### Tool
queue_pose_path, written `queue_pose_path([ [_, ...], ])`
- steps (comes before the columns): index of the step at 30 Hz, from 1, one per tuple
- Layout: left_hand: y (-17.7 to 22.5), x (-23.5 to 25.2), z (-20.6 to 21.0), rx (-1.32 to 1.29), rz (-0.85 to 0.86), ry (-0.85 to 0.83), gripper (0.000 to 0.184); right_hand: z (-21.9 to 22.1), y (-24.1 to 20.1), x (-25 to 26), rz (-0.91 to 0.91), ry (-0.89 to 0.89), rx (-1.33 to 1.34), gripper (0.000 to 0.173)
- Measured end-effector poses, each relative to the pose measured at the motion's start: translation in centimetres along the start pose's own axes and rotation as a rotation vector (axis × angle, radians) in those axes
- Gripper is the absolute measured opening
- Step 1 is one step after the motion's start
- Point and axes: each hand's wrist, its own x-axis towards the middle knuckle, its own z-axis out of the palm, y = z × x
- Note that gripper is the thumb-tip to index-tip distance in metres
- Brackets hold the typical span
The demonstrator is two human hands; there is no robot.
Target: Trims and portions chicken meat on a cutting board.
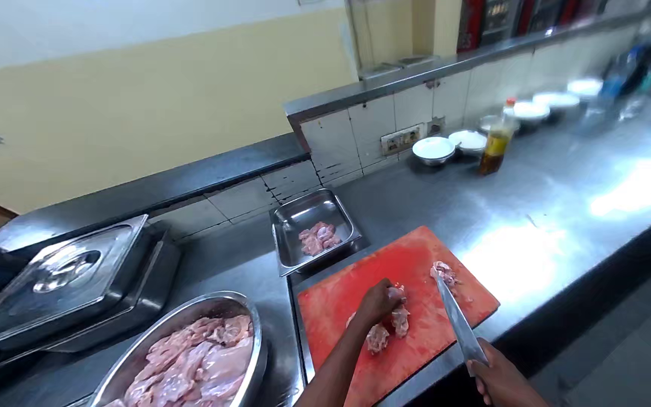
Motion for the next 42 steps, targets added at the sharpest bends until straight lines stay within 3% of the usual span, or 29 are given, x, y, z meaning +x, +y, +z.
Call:
queue_pose_path([
  [6,-1.7,-2.1,0.5,0.208,-0.181,0.213,0.062,1.8,-2.2,1.1,-0.041,-0.104,-0.140,0.035],
  [9,-2.0,-3.0,1.7,0.202,-0.035,0.300,0.053,3.1,-3.3,2.3,-0.058,-0.192,-0.253,0.033],
  [12,-2.9,-3.1,3.9,0.240,0.122,0.207,0.048,3.5,-4.0,4.2,-0.014,-0.186,-0.348,0.035],
  [16,-4.1,-3.0,4.3,0.194,0.141,0.201,0.038,1.5,-5.9,5.3,0.039,0.024,-0.465,0.042],
  [22,-3.5,-3.6,4.1,0.212,0.107,0.166,0.034,3.7,-5.1,3.5,-0.001,-0.102,-0.534,0.041],
  [26,-3.4,-3.7,3.9,0.200,0.083,0.151,0.032,1.5,-5.4,4.8,0.026,0.073,-0.453,0.041],
  [32,-2.9,-3.6,4.0,0.137,0.098,0.280,0.040,3.1,-5.2,3.2,-0.011,-0.112,-0.538,0.041],
  [34,-3.0,-3.2,4.3,0.143,0.131,0.326,0.042,3.3,-5.2,3.6,-0.005,-0.088,-0.522,0.040],
  [37,-3.2,-2.4,3.8,0.168,0.120,0.248,0.038,3.4,-7.0,3.6,-0.070,-0.043,-0.500,0.041],
  [42,-3.2,-2.3,3.0,0.247,0.114,0.181,0.036,3.8,-7.5,6.7,-0.035,-0.126,-0.549,0.040],
])
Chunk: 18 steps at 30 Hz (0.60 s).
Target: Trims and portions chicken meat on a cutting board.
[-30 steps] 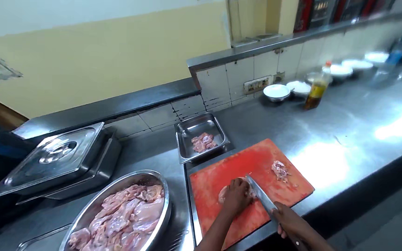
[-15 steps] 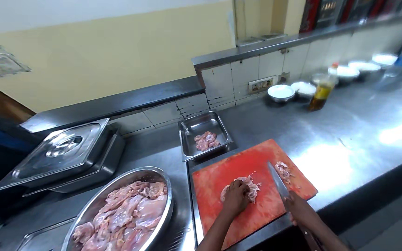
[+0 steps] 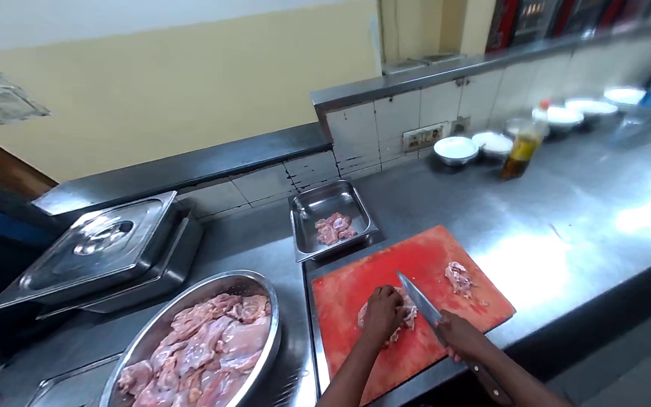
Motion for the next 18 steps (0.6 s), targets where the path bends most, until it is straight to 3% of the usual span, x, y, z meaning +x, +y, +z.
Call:
queue_pose_path([
  [5,-0.4,-0.2,0.3,-0.047,0.014,0.041,0.035,-2.6,0.4,0.2,0.051,0.244,-0.034,0.048],
  [7,-0.4,-0.4,0.3,-0.067,0.010,0.090,0.038,-2.3,0.5,-0.9,0.028,0.197,-0.034,0.046],
  [11,0.7,-0.3,-1.0,0.064,-0.066,-0.026,0.044,-0.4,1.1,-2.0,0.028,0.037,-0.029,0.041],
  [18,0.5,1.0,-0.9,0.047,0.066,-0.107,0.035,2.0,0.4,-3.4,-0.046,0.096,-0.346,0.037],
])
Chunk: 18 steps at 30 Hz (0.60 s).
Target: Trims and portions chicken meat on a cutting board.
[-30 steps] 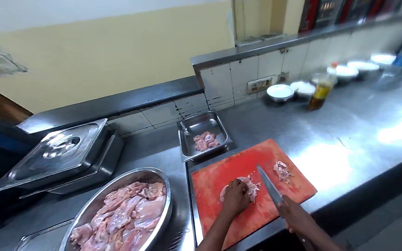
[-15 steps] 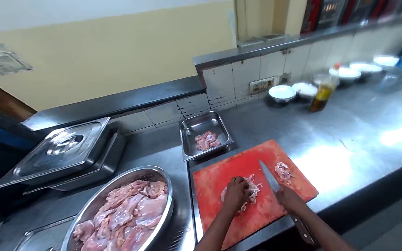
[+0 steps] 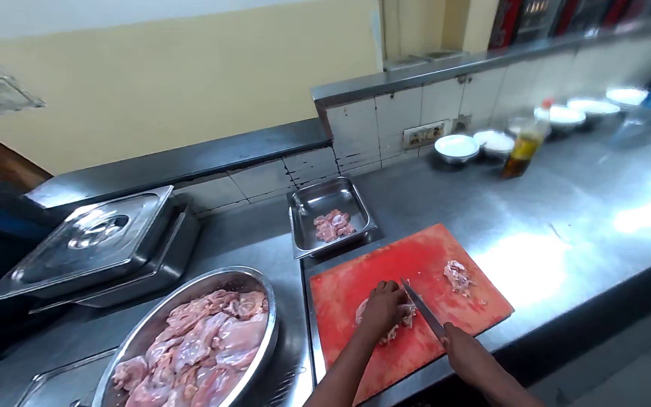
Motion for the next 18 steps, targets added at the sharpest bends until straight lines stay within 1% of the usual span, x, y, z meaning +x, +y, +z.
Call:
queue_pose_path([
  [4,0.1,0.2,-0.2,0.042,-0.002,-0.038,0.033,0.2,-1.4,-1.9,0.040,-0.024,-0.085,0.037],
  [10,0.1,-0.6,0.7,0.001,0.020,0.018,0.032,1.5,-2.3,-3.3,0.089,-0.078,-0.091,0.037],
  [13,0.0,-1.0,1.1,-0.043,0.030,0.051,0.030,1.2,-2.8,-3.1,0.114,-0.102,-0.123,0.037],
  [18,0.1,-1.2,1.8,-0.111,0.030,0.110,0.027,0.8,-4.1,-0.9,0.138,-0.107,-0.168,0.039],
])
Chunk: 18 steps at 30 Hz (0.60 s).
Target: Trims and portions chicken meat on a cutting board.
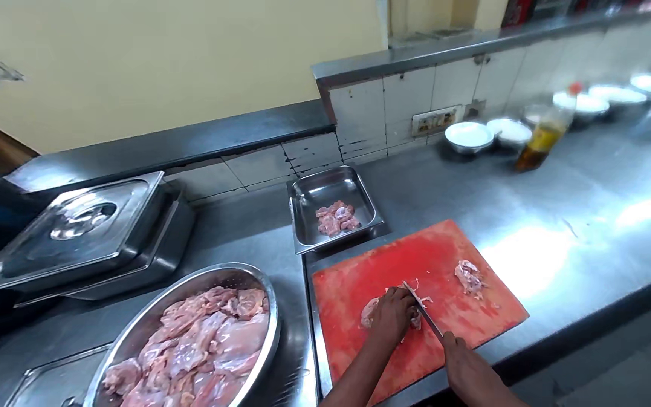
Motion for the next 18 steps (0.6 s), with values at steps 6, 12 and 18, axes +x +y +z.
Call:
queue_pose_path([
  [6,-0.1,0.0,0.4,-0.032,-0.022,0.038,0.028,-2.7,-3.1,4.8,-0.130,0.092,0.057,0.045],
  [12,0.4,0.0,-0.2,-0.010,-0.071,-0.012,0.031,-3.3,-3.7,6.4,-0.165,0.109,0.070,0.047],
  [18,0.2,-0.2,0.0,-0.034,-0.061,-0.016,0.031,0.4,0.8,1.6,-0.055,0.050,0.018,0.044],
])
